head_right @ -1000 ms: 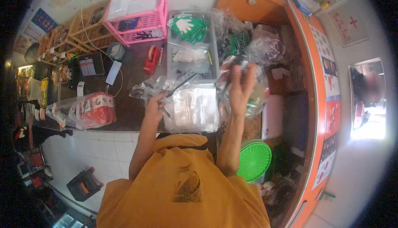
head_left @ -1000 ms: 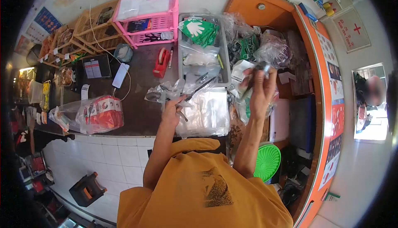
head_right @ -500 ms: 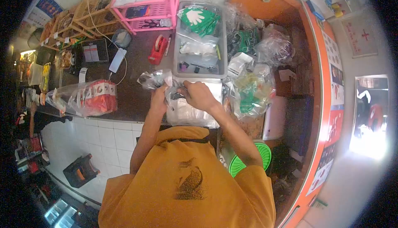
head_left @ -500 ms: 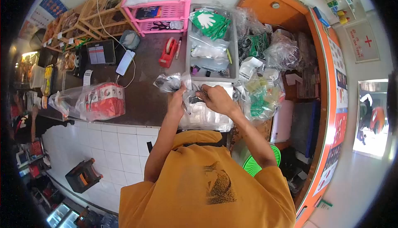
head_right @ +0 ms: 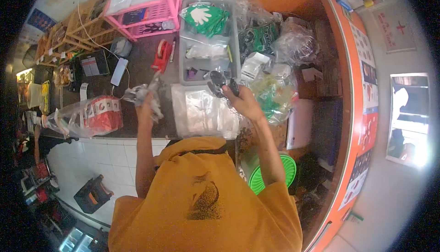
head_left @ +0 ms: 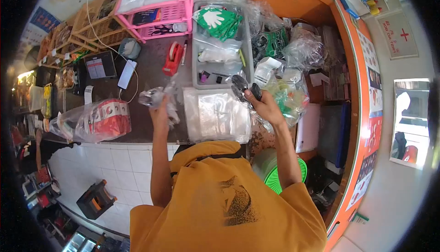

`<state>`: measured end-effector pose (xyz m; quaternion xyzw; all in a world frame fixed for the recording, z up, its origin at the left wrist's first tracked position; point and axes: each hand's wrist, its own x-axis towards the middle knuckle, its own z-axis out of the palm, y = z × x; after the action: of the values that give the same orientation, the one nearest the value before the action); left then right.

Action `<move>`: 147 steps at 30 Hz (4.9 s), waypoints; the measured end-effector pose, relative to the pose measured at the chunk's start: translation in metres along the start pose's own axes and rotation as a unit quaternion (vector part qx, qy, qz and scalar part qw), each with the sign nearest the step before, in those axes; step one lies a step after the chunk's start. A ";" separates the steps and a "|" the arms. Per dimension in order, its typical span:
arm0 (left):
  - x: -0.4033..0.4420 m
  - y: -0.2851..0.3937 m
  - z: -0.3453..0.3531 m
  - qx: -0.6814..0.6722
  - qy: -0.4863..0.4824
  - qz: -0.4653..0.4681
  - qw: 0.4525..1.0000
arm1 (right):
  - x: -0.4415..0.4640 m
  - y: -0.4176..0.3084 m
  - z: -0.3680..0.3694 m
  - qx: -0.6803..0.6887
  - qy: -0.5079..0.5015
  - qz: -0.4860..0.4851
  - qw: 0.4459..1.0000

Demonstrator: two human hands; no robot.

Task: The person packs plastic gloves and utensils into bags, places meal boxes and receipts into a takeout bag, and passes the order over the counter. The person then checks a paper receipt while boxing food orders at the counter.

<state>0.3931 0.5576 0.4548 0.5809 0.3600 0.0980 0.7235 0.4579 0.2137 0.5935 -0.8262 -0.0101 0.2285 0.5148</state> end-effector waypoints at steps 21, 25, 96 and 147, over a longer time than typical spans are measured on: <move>-0.045 0.044 0.079 -0.156 -0.399 -0.009 0.904 | 0.049 0.014 0.055 0.312 -0.133 0.064 0.938; -0.057 0.056 0.107 0.026 -0.442 0.286 0.850 | 0.041 0.005 0.074 0.300 -0.043 0.073 0.950; -0.014 0.000 0.080 -0.097 0.014 -0.049 0.994 | 0.102 0.066 0.133 0.298 0.051 0.019 0.953; -0.076 0.081 -0.311 0.108 0.340 0.204 0.912 | 0.086 0.135 -0.189 -0.502 0.133 -0.112 0.847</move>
<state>0.1633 0.7792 0.5395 0.6478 0.4657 0.3959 0.4548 0.5790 0.0123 0.5155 -0.9877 -0.1472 0.0210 0.0483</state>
